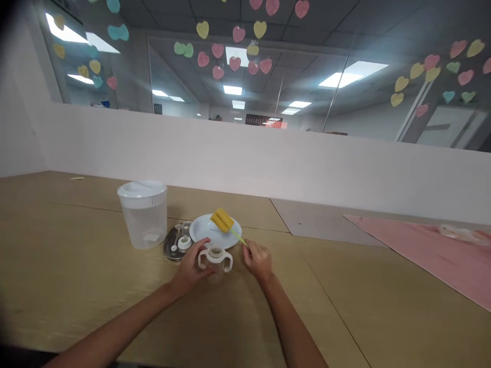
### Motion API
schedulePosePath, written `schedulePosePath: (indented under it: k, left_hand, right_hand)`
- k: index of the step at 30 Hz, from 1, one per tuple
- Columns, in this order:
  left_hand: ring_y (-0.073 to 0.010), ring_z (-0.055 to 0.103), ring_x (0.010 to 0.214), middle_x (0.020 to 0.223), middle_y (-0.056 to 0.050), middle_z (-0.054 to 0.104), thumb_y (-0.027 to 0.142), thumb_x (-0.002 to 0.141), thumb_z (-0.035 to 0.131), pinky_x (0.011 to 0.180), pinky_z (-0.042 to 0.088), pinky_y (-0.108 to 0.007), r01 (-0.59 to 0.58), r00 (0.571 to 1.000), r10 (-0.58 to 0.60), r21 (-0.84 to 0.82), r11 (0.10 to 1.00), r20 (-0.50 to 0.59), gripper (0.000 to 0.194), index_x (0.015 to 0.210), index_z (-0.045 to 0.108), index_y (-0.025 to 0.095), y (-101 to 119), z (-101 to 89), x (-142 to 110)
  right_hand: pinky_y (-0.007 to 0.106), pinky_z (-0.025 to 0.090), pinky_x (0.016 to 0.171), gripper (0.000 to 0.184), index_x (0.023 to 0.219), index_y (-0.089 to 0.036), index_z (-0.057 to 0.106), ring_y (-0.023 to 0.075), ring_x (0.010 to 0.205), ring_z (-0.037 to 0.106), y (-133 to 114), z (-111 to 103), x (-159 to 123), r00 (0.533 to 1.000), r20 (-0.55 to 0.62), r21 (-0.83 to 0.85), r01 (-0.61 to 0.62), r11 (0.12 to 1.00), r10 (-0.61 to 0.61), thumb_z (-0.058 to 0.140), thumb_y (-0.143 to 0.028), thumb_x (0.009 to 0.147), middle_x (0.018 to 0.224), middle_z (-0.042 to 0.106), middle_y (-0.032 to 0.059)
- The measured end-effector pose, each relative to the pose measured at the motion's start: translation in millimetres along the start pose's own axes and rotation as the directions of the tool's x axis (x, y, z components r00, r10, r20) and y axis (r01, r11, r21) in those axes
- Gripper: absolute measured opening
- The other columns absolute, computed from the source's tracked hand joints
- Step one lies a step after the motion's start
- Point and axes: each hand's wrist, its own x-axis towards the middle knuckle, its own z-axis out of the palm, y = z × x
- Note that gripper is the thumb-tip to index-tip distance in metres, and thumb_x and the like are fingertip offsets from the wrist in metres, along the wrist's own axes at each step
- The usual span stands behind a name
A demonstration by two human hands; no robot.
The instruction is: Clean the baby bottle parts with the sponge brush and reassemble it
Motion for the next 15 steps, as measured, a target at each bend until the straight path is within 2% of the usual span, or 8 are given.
schedulePosePath:
  k: [7, 12, 15]
  left_hand:
    - [-0.0216, 0.055, 0.107, 0.119, -0.012, 0.056, 0.038, 0.065, 0.072, 0.095, 0.042, -0.035, 0.058, 0.998, -0.056, -0.054, 0.997, 0.028, 0.076, 0.13, 0.04, 0.016, -1, -4.3, -1]
    - [-0.0222, 0.057, 0.102, 0.112, -0.008, 0.06, 0.036, 0.06, 0.075, 0.089, 0.045, -0.034, 0.081, 0.994, -0.075, -0.066, 0.995, 0.084, 0.059, 0.113, 0.057, 0.018, 5, -7.7, 3]
    - [-0.0213, 0.058, 0.096, 0.106, -0.006, 0.061, 0.034, 0.059, 0.075, 0.083, 0.046, -0.032, 0.146, 0.981, -0.133, -0.087, 0.985, 0.144, 0.052, 0.105, 0.06, 0.017, 11, -11.4, 4]
  right_hand:
    - [0.021, 0.04, 0.055, 0.02, 0.088, -0.012, 0.064, 0.0091, 0.052, 0.058, 0, -5, 3, 0.999, 0.019, 0.012, 0.046, 0.999, -0.046, 0.046, -0.019, 0.089, 0.067, 0.068, 0.0037]
    - [0.021, 0.041, 0.054, 0.018, 0.087, -0.013, 0.064, 0.0086, 0.05, 0.057, -4, -14, 7, 1.0, -0.011, 0.037, 0.024, 0.999, -0.024, 0.047, -0.019, 0.088, 0.065, 0.067, 0.0033]
    - [0.021, 0.041, 0.054, 0.019, 0.086, -0.013, 0.064, 0.0086, 0.05, 0.056, -6, -16, 7, 1.0, -0.011, 0.053, -0.001, 0.999, 0.001, 0.046, -0.02, 0.088, 0.063, 0.066, 0.003]
